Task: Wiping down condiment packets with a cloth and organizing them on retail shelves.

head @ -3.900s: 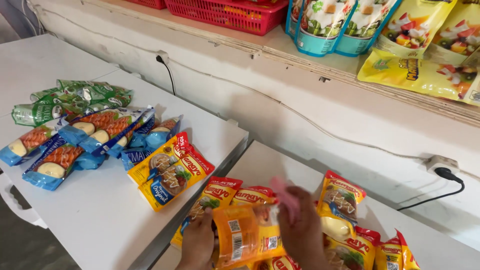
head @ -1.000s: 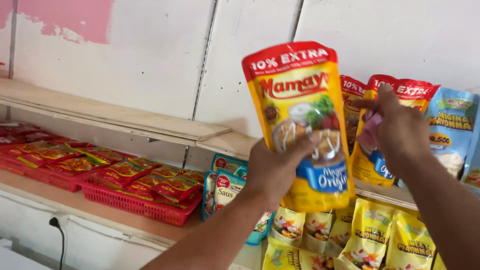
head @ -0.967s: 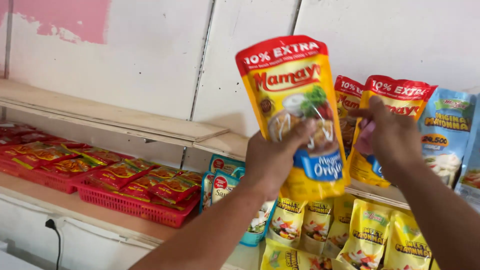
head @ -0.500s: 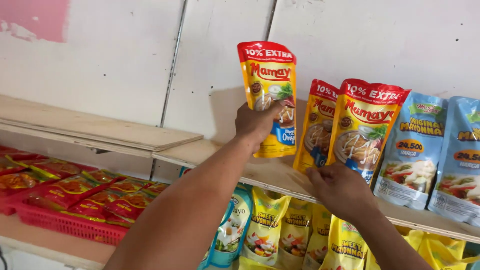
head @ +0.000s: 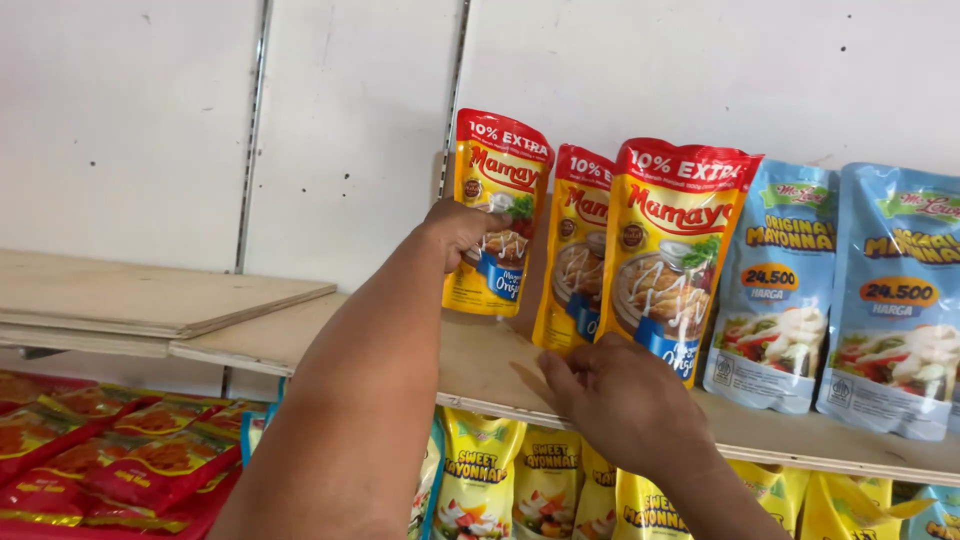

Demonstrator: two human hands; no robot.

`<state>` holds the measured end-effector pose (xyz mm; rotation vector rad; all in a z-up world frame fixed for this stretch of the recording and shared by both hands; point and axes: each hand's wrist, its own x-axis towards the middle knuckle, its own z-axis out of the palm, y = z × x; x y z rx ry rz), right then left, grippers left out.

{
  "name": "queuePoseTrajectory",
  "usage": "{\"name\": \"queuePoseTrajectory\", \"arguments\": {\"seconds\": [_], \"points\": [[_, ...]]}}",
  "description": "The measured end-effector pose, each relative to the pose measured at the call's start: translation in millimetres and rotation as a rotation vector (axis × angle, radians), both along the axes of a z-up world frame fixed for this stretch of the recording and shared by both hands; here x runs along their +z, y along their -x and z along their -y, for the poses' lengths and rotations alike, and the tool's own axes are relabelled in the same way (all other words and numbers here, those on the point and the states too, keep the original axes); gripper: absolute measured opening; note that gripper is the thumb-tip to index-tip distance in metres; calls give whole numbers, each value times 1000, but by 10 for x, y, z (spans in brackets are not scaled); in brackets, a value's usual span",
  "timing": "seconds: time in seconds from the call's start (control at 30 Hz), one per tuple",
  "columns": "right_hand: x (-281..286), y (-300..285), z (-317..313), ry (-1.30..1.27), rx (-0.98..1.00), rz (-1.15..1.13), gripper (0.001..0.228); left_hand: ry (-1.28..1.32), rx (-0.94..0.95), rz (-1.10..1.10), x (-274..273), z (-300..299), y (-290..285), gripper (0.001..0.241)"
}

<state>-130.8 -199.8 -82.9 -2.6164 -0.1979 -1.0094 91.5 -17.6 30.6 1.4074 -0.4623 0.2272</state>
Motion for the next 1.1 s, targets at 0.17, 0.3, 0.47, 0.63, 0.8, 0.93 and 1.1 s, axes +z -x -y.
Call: {"name": "queuePoseTrajectory", "arguments": {"seconds": [0.17,0.3,0.47,0.63,0.8,0.93,1.1], "points": [[46,29,1,-13,-10,-26,47,-81,-126,15,-63,138,-133,38],[42,4,-9,19,-10,-61,49,-188,-225,-31,-153,105,-352,50],[40,32,-45,24,-27,-44,49,-759,174,-190,-201,-23,462,79],[20,24,-22,-4,-22,-19,47,-1048,271,-306,-278,48,-94,77],[9,27,-17,-2,-28,12,48,-1027,320,-155,-308,232,-76,49],[9,26,-11,-15,-23,7,48,-1056,332,-120,-322,338,-82,45],[15,26,-13,17,-28,-10,50,-1059,282,-107,-341,355,-45,41]]}}
